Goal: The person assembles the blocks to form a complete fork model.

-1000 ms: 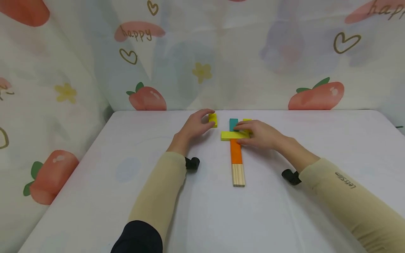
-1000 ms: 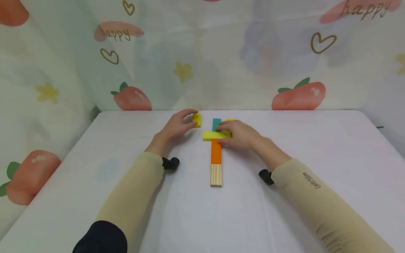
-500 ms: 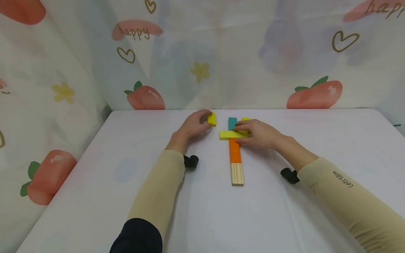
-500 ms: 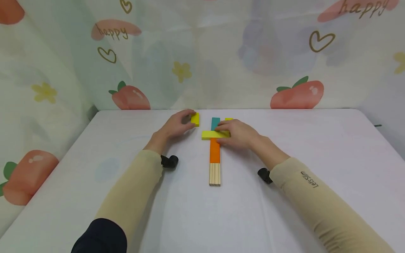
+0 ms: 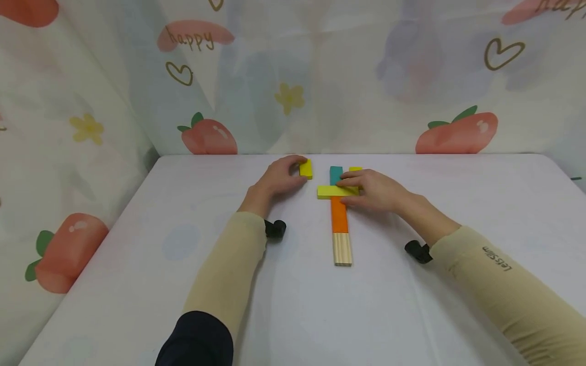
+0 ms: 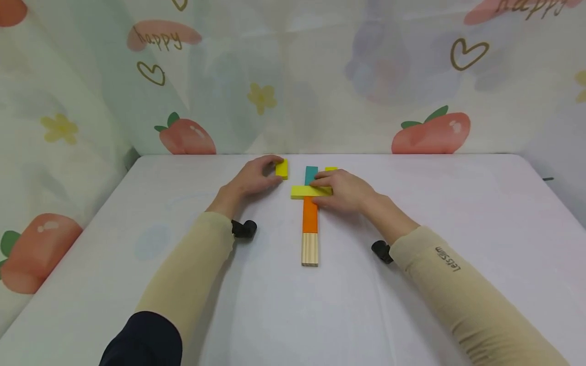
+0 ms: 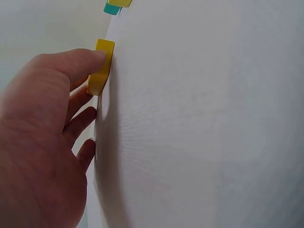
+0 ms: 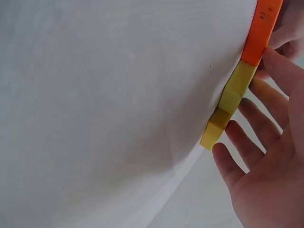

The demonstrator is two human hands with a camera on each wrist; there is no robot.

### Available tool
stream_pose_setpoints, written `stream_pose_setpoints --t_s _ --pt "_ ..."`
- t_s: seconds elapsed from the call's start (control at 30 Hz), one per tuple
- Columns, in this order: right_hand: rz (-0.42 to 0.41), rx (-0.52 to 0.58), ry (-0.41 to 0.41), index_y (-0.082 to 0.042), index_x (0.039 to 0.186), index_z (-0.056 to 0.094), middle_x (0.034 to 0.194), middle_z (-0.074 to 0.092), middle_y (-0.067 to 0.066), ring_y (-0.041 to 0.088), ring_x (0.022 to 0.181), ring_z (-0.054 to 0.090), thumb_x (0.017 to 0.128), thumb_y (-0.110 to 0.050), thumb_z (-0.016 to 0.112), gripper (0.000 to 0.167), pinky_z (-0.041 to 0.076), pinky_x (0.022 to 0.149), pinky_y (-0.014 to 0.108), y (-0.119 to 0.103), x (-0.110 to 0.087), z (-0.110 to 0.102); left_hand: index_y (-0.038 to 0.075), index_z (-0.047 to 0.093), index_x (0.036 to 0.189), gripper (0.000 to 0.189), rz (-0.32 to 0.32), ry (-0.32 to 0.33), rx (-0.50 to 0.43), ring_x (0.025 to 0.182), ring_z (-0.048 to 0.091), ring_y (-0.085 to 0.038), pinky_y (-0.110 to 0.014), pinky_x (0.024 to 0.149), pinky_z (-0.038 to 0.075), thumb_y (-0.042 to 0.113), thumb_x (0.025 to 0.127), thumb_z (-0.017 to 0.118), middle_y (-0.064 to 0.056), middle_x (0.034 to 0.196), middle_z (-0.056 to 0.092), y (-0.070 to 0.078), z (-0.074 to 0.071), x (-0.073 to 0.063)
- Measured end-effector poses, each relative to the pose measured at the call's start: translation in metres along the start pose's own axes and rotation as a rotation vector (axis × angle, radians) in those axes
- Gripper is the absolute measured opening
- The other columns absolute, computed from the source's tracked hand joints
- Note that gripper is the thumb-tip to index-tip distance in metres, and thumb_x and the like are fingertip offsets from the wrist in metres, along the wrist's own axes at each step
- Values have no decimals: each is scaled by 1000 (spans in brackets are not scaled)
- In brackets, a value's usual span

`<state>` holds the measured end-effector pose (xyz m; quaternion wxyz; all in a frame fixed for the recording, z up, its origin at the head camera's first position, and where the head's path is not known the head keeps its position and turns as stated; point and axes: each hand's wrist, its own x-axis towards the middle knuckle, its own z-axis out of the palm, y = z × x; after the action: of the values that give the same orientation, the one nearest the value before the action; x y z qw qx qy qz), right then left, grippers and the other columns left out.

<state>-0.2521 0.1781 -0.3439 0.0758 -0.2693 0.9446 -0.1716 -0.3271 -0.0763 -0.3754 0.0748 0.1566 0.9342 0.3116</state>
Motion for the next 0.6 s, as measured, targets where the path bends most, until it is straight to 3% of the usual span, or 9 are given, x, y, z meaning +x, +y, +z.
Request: stream_pose_setpoints --t_s 0.6 --pt "-1 -4 -13 -3 139 60 148 49 22 43 139 39 97 -29 69 51 31 113 59 -2 0 -1 21 53 146 52 10 -28 -27 141 38 -19 -37 119 26 27 97 69 1 153 46 -1 0 1"
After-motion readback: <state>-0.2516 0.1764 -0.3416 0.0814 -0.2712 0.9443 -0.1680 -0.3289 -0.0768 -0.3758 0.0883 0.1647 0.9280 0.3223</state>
